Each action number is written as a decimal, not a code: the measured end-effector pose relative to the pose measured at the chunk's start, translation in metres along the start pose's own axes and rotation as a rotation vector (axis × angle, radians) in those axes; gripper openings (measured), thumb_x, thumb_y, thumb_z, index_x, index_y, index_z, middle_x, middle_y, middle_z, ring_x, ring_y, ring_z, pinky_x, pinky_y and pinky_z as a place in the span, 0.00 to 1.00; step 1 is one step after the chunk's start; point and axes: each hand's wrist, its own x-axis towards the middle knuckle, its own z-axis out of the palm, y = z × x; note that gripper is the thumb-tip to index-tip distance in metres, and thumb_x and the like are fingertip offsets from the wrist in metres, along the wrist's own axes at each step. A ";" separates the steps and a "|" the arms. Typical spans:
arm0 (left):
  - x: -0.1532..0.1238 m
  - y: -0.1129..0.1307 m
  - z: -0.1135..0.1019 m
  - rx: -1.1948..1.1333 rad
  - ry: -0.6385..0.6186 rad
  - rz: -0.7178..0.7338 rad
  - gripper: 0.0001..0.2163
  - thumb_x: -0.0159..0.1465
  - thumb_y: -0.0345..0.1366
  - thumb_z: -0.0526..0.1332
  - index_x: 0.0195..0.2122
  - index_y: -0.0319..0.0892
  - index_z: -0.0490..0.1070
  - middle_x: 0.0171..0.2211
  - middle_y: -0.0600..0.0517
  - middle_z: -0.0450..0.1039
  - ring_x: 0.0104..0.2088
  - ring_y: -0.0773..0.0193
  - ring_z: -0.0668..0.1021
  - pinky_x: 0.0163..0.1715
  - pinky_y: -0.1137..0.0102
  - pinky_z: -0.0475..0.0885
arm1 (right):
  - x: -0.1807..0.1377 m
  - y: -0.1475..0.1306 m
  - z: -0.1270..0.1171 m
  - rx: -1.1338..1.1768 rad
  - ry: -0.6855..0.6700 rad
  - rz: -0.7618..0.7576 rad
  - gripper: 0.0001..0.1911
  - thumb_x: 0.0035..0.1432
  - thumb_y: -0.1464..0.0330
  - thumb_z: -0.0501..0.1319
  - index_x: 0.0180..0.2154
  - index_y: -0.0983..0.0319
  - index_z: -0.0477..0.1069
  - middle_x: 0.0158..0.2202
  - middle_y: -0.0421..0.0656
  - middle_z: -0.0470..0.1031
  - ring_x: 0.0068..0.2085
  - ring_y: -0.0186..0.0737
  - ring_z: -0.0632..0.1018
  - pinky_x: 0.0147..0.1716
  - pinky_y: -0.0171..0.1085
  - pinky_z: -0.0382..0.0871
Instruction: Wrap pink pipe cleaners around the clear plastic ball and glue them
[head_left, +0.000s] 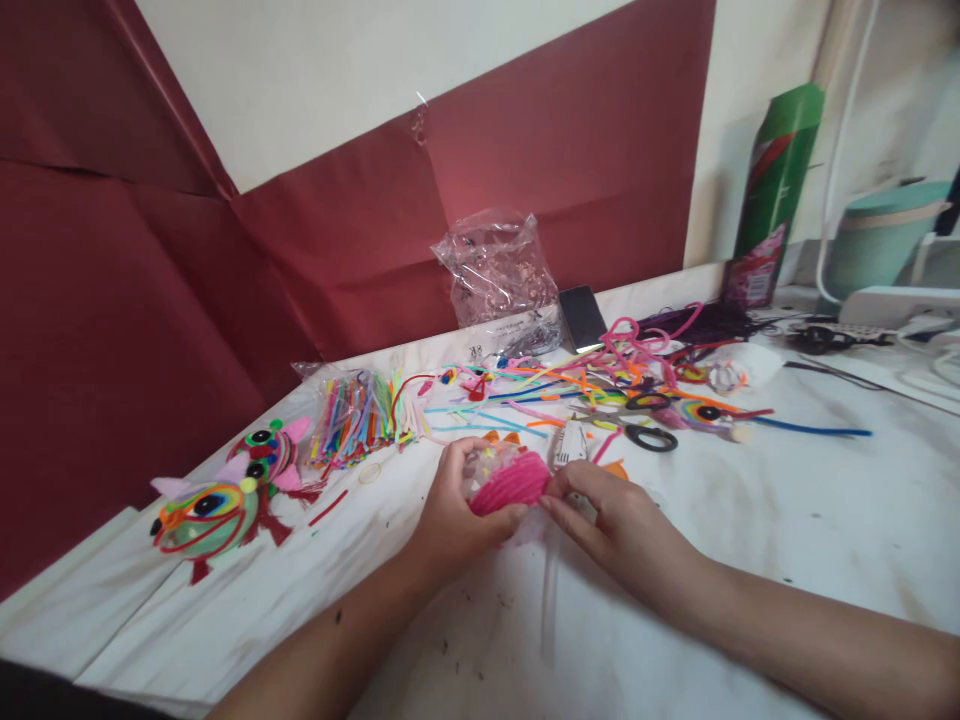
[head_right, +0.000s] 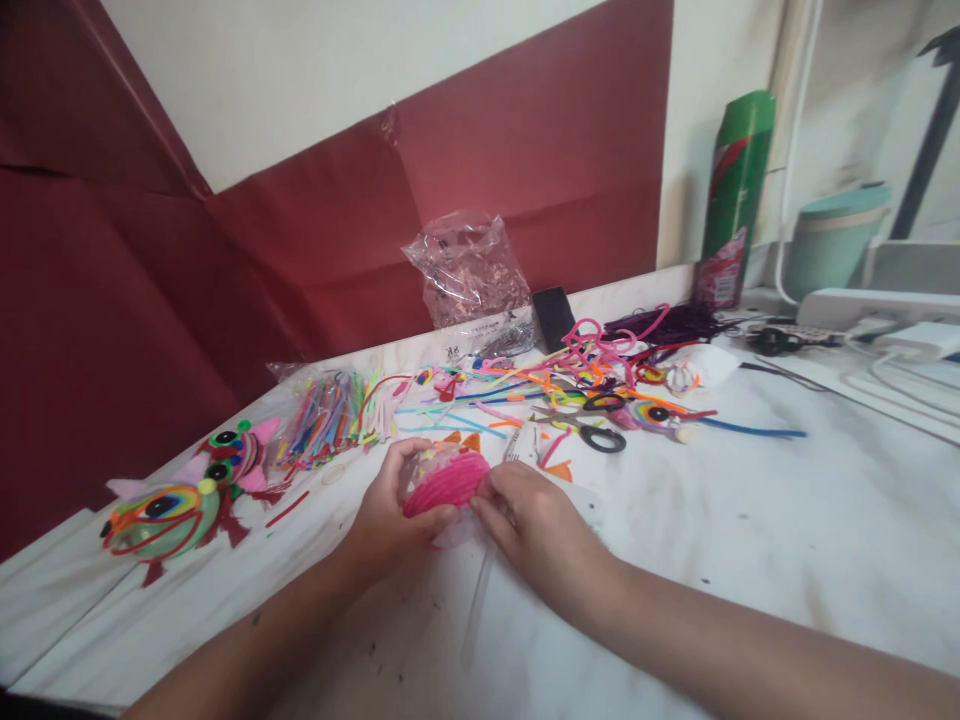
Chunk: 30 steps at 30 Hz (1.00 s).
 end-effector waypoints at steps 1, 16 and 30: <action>0.000 0.001 0.000 -0.020 -0.009 -0.014 0.29 0.48 0.40 0.69 0.48 0.45 0.59 0.47 0.46 0.66 0.47 0.52 0.71 0.45 0.62 0.67 | 0.000 0.000 0.000 -0.003 0.008 -0.008 0.09 0.59 0.70 0.53 0.26 0.59 0.64 0.24 0.41 0.72 0.26 0.36 0.73 0.26 0.35 0.68; 0.016 -0.012 -0.015 -0.641 0.034 -0.226 0.21 0.47 0.34 0.65 0.42 0.46 0.60 0.38 0.53 0.71 0.33 0.64 0.75 0.34 0.70 0.67 | 0.019 0.035 -0.044 -0.301 -0.086 -0.124 0.11 0.58 0.62 0.55 0.35 0.60 0.73 0.38 0.50 0.76 0.40 0.48 0.76 0.37 0.46 0.71; 0.025 -0.029 -0.025 -0.811 0.126 -0.211 0.20 0.48 0.40 0.66 0.41 0.43 0.64 0.33 0.52 0.73 0.34 0.60 0.76 0.38 0.65 0.68 | -0.004 0.088 -0.024 -0.619 -0.261 -0.156 0.15 0.38 0.75 0.61 0.33 0.57 0.73 0.35 0.50 0.77 0.37 0.54 0.77 0.27 0.44 0.71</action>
